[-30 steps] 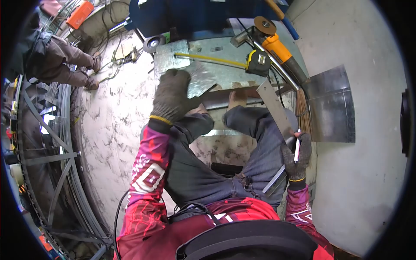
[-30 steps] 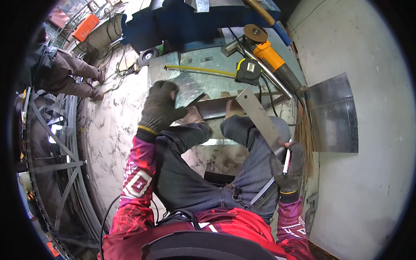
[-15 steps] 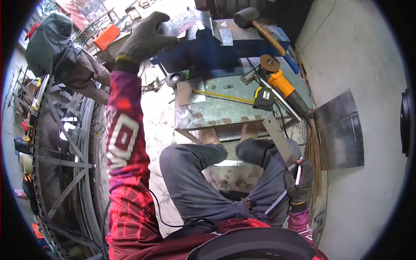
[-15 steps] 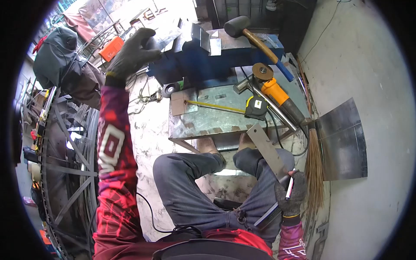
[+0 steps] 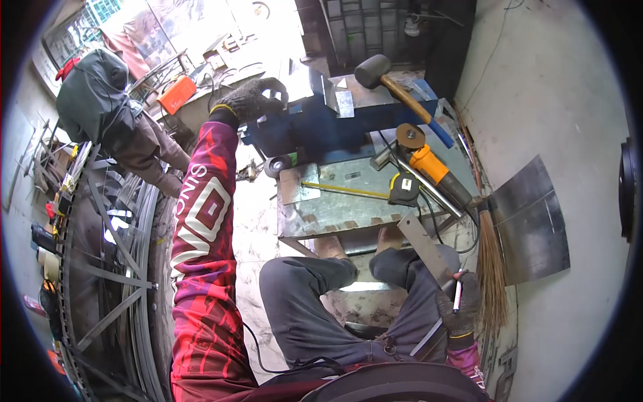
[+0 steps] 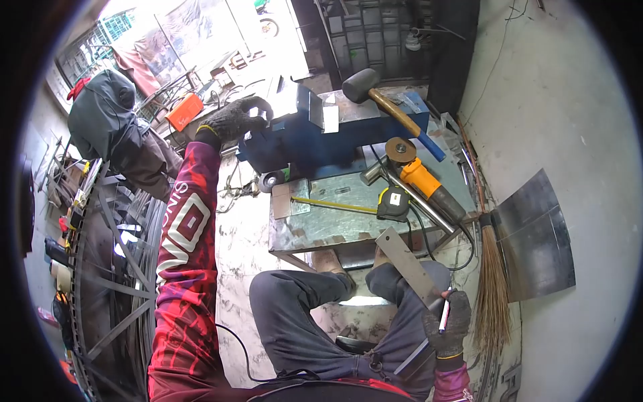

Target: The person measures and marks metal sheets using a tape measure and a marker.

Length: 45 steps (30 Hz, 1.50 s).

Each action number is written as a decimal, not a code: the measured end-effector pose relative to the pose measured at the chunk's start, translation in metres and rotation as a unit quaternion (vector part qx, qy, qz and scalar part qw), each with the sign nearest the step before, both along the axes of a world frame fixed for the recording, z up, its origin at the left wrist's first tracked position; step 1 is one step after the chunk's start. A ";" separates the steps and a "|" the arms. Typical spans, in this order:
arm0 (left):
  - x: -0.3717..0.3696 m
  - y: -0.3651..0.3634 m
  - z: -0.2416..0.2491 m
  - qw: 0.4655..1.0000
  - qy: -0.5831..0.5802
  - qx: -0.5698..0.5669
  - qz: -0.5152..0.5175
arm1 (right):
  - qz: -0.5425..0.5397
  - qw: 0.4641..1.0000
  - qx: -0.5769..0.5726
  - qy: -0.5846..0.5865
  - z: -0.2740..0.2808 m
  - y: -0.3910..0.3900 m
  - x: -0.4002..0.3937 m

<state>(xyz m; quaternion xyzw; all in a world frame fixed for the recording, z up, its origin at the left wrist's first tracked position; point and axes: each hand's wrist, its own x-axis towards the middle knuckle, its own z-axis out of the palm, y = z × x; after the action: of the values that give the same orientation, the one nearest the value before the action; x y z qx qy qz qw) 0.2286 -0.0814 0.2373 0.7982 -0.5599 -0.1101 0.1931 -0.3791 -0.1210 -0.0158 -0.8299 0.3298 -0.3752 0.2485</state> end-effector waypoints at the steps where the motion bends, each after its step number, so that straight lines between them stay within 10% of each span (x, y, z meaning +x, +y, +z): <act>1: -0.003 0.001 0.001 1.000 0.013 0.015 0.008 | -0.001 1.000 -0.012 -0.009 0.001 0.001 0.002; 7: -0.079 0.034 -0.030 0.885 -0.202 -0.413 -0.070 | 0.034 0.999 -0.031 -0.026 -0.004 -0.003 0.006; 8: -0.117 0.045 -0.059 0.891 0.270 -0.361 -0.047 | 0.049 0.996 -0.064 -0.023 0.011 -0.003 0.011; 9: -0.134 0.057 -0.056 0.944 -0.055 -0.276 -0.172 | 0.051 0.996 -0.065 -0.028 0.017 -0.006 0.016; 10: -0.172 0.073 -0.061 0.945 -0.091 -0.237 -0.206 | 0.092 0.993 -0.073 -0.032 0.022 -0.009 0.017; 16: -0.274 0.182 -0.145 0.970 0.207 0.090 -0.087 | 0.335 0.941 -0.056 -0.005 0.050 -0.001 0.062; 26: -0.394 0.294 -0.206 0.937 0.278 -0.062 0.201 | 0.390 0.918 -0.048 0.051 0.059 0.038 0.040; 33: -0.356 0.302 -0.193 0.876 0.445 0.028 0.183 | 0.313 0.948 -0.021 0.049 0.088 0.046 0.028; 38: -0.235 0.233 -0.185 0.983 0.108 -0.135 0.057 | 0.265 0.955 -0.078 -0.107 0.091 -0.007 0.085; 41: -0.159 0.167 -0.179 0.992 -0.073 -0.097 0.031 | 0.246 0.951 0.050 -0.178 0.056 -0.011 0.117; 45: -0.100 0.081 -0.186 0.990 -0.135 0.019 0.024 | 0.284 0.954 -0.086 -0.054 0.068 -0.015 0.121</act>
<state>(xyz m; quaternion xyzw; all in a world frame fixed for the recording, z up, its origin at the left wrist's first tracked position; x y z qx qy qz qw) 0.1286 0.0001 0.0509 0.8222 -0.5596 -0.0072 0.1036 -0.2578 -0.1364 0.0524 -0.8860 0.0336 -0.3601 0.2901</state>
